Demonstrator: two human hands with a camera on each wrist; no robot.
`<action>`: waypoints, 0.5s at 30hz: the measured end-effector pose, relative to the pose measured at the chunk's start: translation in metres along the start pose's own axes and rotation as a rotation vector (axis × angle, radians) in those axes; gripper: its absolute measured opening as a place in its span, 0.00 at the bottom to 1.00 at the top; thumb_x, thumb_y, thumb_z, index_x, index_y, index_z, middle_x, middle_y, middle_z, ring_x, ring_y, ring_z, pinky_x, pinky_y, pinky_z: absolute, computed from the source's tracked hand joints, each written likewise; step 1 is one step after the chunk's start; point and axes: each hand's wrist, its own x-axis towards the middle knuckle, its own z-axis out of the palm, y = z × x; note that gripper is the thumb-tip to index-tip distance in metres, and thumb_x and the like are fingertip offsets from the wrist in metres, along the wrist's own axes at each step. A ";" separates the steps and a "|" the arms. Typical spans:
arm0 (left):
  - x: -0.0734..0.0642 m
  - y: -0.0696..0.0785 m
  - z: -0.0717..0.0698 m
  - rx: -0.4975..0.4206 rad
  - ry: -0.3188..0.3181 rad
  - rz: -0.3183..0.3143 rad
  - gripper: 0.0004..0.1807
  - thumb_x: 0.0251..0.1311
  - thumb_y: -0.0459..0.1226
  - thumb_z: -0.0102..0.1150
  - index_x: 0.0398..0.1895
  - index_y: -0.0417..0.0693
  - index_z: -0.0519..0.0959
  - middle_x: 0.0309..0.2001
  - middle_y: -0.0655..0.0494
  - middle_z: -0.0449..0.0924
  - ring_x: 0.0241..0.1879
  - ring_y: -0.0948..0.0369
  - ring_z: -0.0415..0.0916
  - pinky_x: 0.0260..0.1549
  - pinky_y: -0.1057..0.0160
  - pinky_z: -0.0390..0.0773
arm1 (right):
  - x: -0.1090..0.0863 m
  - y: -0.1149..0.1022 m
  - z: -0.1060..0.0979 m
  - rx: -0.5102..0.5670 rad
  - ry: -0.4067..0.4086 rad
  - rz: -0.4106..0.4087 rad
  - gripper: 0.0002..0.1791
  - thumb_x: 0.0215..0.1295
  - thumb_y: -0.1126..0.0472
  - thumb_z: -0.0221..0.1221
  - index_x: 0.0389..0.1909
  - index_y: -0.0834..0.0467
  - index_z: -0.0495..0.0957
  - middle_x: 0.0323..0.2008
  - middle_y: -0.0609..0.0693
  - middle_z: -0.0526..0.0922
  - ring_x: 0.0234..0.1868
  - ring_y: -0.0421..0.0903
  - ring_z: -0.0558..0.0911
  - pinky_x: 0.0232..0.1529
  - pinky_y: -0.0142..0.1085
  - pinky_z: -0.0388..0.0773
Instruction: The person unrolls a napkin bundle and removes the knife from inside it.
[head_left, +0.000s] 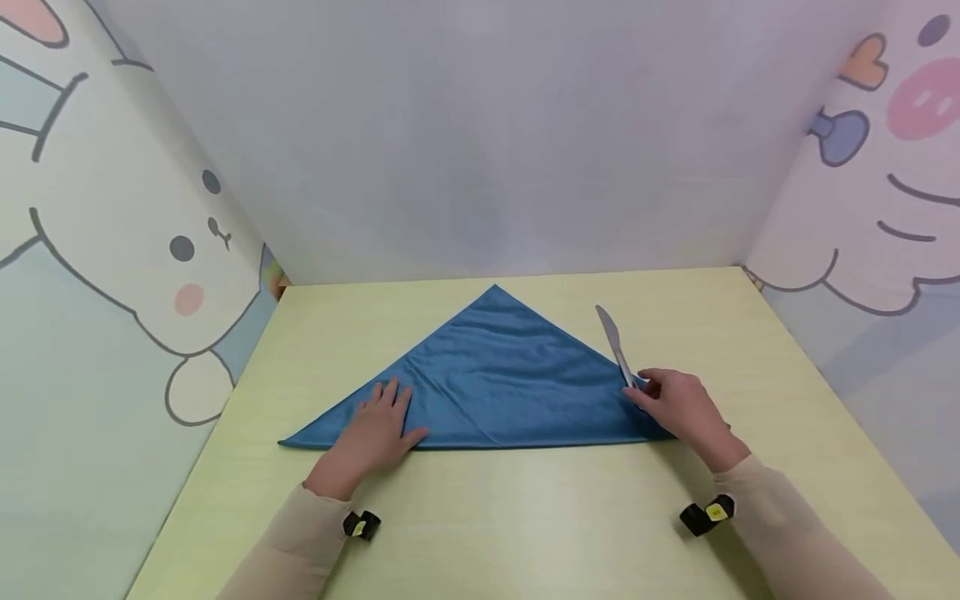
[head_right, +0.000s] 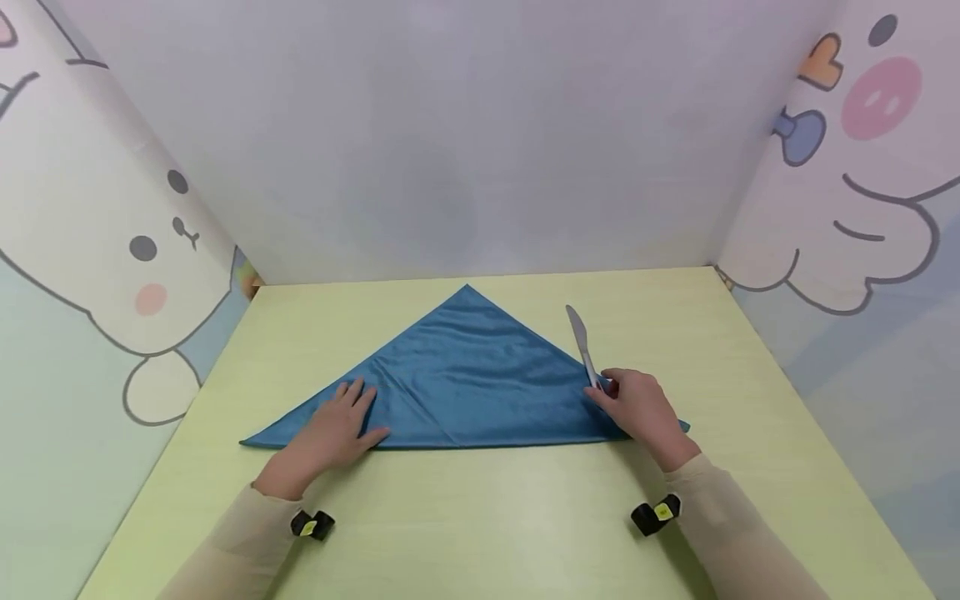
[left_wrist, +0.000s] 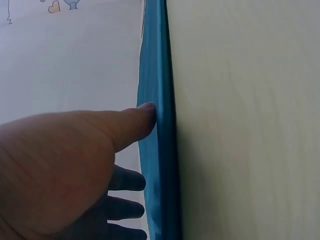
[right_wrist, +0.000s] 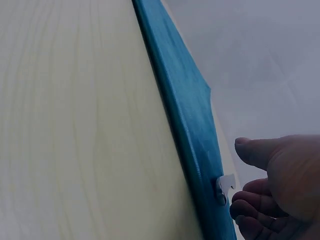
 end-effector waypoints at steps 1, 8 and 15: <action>-0.001 -0.003 0.000 -0.001 -0.003 -0.009 0.44 0.65 0.58 0.51 0.73 0.38 0.56 0.73 0.34 0.47 0.71 0.36 0.44 0.60 0.34 0.56 | 0.000 0.000 0.001 -0.003 0.000 0.006 0.31 0.62 0.45 0.63 0.53 0.68 0.77 0.28 0.50 0.81 0.28 0.46 0.76 0.31 0.40 0.75; -0.007 -0.009 -0.001 -0.015 -0.032 -0.033 0.44 0.66 0.57 0.51 0.73 0.37 0.55 0.73 0.33 0.47 0.71 0.35 0.44 0.61 0.34 0.55 | 0.000 0.003 0.004 -0.018 0.001 -0.005 0.25 0.62 0.48 0.64 0.50 0.64 0.80 0.24 0.47 0.77 0.25 0.45 0.73 0.27 0.37 0.68; -0.006 -0.010 0.001 -0.012 -0.028 -0.038 0.43 0.65 0.57 0.51 0.74 0.38 0.55 0.73 0.34 0.47 0.71 0.35 0.44 0.60 0.34 0.55 | 0.002 0.003 0.005 -0.028 -0.013 -0.022 0.21 0.62 0.56 0.65 0.50 0.66 0.78 0.23 0.47 0.77 0.23 0.43 0.72 0.25 0.36 0.68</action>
